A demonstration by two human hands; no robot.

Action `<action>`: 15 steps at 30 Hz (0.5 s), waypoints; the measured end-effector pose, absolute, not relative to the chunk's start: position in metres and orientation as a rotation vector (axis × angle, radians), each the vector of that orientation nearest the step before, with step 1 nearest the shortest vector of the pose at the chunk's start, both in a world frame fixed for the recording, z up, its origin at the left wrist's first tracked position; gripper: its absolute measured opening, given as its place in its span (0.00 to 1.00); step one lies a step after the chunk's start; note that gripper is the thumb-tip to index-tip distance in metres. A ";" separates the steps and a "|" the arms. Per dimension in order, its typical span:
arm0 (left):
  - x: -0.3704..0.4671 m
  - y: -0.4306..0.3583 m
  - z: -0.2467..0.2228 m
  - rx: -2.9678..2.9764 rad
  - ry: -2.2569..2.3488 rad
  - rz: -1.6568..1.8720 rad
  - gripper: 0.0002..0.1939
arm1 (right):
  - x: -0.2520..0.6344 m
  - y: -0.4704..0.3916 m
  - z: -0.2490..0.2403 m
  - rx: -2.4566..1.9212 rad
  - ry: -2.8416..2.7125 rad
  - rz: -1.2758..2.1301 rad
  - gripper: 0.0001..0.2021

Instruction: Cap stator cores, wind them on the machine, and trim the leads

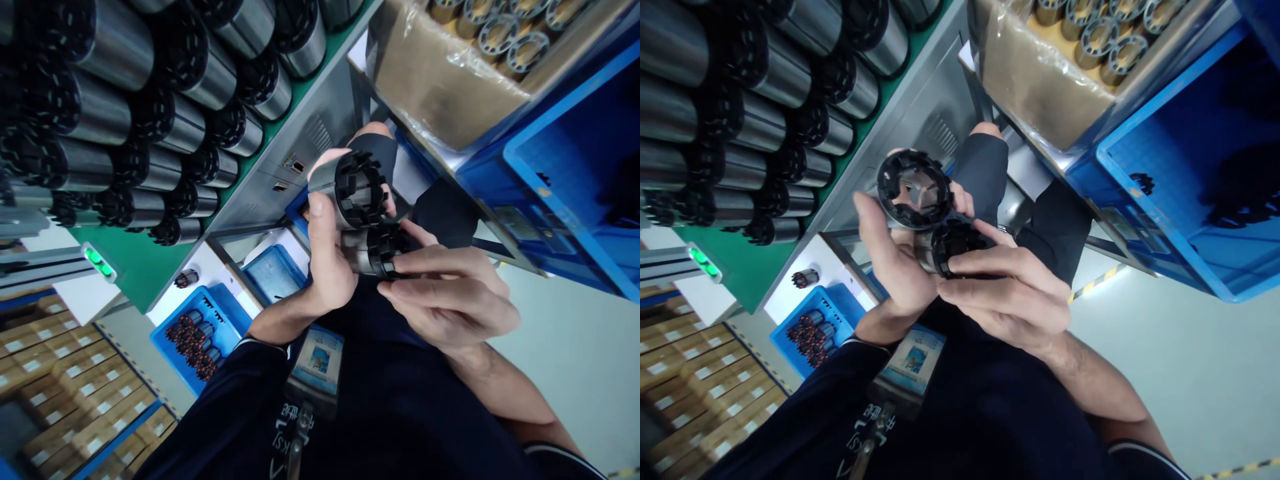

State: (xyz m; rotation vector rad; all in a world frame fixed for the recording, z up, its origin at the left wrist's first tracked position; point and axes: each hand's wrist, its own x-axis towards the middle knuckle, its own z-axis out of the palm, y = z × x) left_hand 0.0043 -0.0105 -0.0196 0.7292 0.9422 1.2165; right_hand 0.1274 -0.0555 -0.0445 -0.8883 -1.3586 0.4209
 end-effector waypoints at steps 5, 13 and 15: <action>0.005 -0.006 -0.007 0.780 0.981 1.299 0.37 | 0.135 -0.055 -0.052 -0.887 -1.272 0.533 0.32; -0.003 -0.008 -0.002 0.899 1.283 1.135 0.36 | 0.144 -0.054 -0.046 -1.070 -1.366 0.691 0.24; -0.006 -0.009 -0.006 0.880 1.242 1.162 0.37 | 0.147 -0.053 -0.047 -1.057 -1.403 0.685 0.24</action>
